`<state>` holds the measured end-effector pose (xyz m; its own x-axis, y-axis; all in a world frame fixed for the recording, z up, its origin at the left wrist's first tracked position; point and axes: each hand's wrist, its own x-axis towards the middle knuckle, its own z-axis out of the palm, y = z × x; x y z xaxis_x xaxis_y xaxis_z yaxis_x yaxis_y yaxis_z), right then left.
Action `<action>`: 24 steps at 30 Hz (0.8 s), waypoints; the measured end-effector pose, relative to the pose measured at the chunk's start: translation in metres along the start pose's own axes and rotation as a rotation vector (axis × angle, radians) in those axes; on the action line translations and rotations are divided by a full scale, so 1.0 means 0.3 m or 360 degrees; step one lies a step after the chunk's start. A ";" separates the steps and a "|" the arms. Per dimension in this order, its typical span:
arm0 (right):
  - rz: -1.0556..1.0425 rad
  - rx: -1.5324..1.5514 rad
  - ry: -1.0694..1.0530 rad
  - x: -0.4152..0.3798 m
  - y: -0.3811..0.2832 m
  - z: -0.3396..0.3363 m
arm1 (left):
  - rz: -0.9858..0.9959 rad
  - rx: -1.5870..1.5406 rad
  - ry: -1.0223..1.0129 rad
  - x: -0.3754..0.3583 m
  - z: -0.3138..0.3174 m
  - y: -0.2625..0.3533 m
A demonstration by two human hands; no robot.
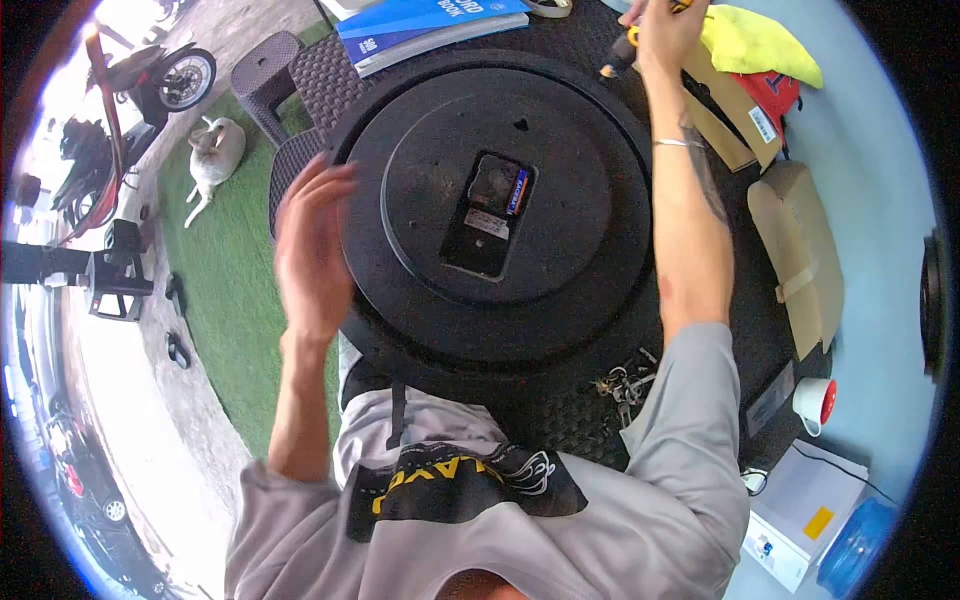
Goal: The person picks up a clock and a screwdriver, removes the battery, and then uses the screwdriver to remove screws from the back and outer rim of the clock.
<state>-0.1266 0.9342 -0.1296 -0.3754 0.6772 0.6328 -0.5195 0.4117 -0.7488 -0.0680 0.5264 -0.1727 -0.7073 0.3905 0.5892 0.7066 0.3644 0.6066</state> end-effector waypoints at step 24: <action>0.1539 -0.1808 -0.1466 -0.185 -0.192 -0.451 | 0.1300 0.0042 -0.0027 -0.079 -0.124 0.006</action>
<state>0.0282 0.9554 -0.1484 -0.6813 0.5441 -0.4897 0.7293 0.5620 -0.3903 -0.0508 0.4863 -0.1655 0.0312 0.5541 0.8318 0.9995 -0.0209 -0.0236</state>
